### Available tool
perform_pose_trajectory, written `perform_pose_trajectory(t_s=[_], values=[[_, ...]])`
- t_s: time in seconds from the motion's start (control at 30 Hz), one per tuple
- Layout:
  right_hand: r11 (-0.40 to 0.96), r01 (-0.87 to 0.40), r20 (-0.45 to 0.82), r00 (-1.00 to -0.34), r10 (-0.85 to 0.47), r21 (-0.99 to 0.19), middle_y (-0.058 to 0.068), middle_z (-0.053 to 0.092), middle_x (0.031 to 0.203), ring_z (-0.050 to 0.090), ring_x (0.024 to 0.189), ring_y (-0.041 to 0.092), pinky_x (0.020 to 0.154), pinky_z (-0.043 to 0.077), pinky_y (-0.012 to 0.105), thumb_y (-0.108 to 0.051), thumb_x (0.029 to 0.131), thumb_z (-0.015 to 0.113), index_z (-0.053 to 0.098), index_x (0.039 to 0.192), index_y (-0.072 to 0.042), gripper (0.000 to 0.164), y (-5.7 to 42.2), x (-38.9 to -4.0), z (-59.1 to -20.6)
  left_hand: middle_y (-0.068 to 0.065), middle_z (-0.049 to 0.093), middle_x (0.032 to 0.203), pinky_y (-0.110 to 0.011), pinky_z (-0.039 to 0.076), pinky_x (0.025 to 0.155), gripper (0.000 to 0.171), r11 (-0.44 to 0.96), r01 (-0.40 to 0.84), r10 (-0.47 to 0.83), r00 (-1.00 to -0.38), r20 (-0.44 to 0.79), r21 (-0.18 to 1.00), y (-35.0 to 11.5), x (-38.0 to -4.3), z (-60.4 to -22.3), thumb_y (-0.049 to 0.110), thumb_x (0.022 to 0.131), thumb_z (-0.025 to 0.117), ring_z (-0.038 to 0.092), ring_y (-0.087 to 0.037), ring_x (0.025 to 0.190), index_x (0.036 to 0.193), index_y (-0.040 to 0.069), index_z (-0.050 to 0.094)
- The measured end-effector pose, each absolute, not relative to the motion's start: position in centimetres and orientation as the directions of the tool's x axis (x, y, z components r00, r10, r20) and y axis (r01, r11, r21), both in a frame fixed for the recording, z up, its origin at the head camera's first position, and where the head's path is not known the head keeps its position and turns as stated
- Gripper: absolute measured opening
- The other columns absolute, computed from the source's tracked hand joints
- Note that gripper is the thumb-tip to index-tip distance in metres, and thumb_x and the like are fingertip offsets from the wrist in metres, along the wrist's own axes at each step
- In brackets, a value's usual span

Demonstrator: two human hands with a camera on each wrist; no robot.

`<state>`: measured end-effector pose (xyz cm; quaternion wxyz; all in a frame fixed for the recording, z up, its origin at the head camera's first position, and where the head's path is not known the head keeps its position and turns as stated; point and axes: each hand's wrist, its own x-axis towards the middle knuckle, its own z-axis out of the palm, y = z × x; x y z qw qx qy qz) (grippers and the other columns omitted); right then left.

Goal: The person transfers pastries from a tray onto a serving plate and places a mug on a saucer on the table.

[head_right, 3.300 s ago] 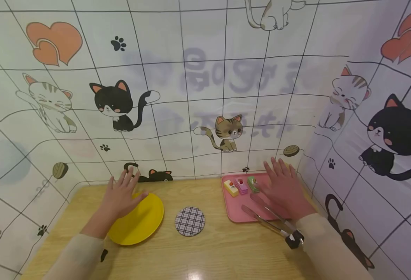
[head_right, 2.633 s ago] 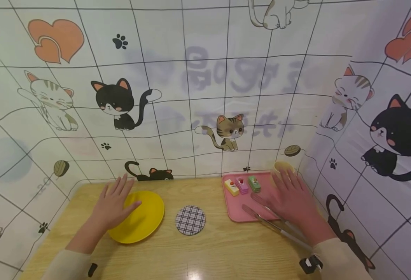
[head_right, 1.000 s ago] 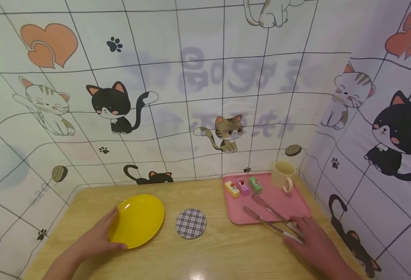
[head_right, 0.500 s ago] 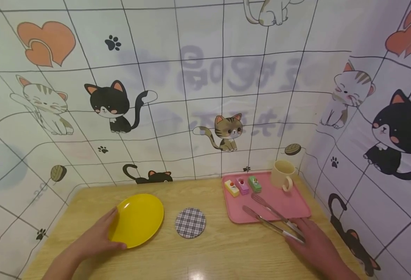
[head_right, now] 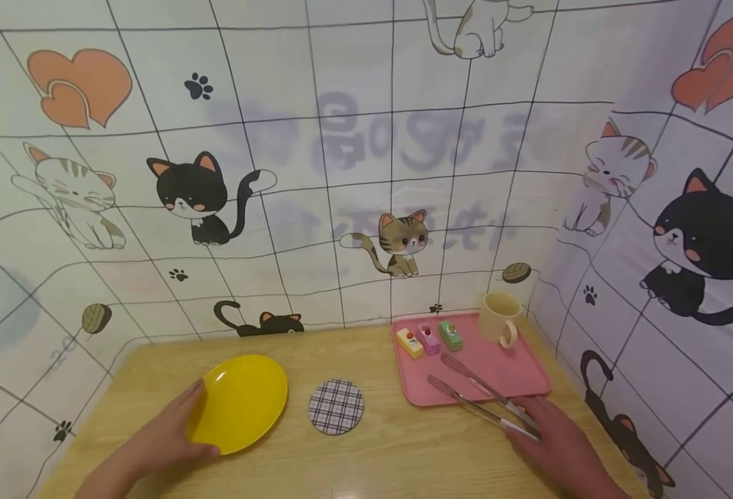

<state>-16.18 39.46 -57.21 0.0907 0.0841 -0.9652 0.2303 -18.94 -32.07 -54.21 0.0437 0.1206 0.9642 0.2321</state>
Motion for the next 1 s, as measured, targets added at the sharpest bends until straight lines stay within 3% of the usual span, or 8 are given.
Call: perform_pose_trajectory(t_s=[0.13,0.43,0.67,0.77,1.0], values=[[0.881,-0.195,0.219,-0.97,-0.108,-0.431,0.013,0.071,0.139,0.066,0.126,0.04,0.094,0.057,0.067,-0.05,0.095,0.087,0.068,0.146,-0.017,0.064,39.2,-16.2,-56.8,-0.038,0.025,0.174,-0.072,0.033,0.124,0.142,0.863,0.207,0.252,-0.967,-0.039,0.461,-32.0,-19.1,-54.0,0.066,0.071,0.098,0.032,-0.061,0.156,0.164,-0.018,0.03],[0.895,-0.21,0.332,-0.94,-0.074,-0.394,0.001,0.072,0.112,0.059,0.089,0.014,0.069,0.051,0.039,-0.033,0.091,0.094,0.071,0.131,-0.014,0.05,39.3,-16.3,-56.3,-0.039,0.027,0.173,-0.072,0.035,0.123,0.142,0.867,0.217,0.264,-0.964,-0.044,0.448,-31.9,-19.2,-53.9,0.064,0.071,0.099,0.034,-0.061,0.155,0.163,-0.019,0.03],[0.91,-0.186,0.355,-0.934,-0.046,-0.37,0.008,0.073,0.113,0.068,0.095,0.027,0.074,0.056,0.051,-0.026,0.089,0.095,0.07,0.131,-0.008,0.053,39.0,-16.7,-55.4,-0.04,0.025,0.173,-0.073,0.033,0.124,0.141,0.866,0.208,0.261,-0.964,-0.056,0.455,-32.0,-19.2,-53.7,0.062,0.072,0.099,0.032,-0.062,0.156,0.164,-0.019,0.029],[0.918,-0.162,0.356,-0.934,-0.024,-0.363,0.01,0.073,0.11,0.068,0.092,0.027,0.071,0.056,0.051,-0.023,0.088,0.095,0.07,0.129,-0.005,0.051,38.9,-17.0,-55.1,-0.04,0.025,0.173,-0.072,0.033,0.124,0.141,0.863,0.211,0.264,-0.963,-0.053,0.459,-31.9,-19.1,-53.5,0.062,0.071,0.099,0.032,-0.062,0.156,0.163,-0.02,0.03],[0.912,-0.083,0.256,-0.966,0.024,-0.401,0.017,0.072,0.115,0.07,0.1,0.037,0.081,0.058,0.064,-0.025,0.094,0.09,0.069,0.132,0.0,0.05,38.8,-17.6,-54.5,-0.039,0.023,0.174,-0.072,0.033,0.124,0.141,0.862,0.196,0.255,-0.965,-0.065,0.467,-31.8,-19.0,-53.4,0.06,0.071,0.1,0.031,-0.062,0.156,0.164,-0.019,0.029]])
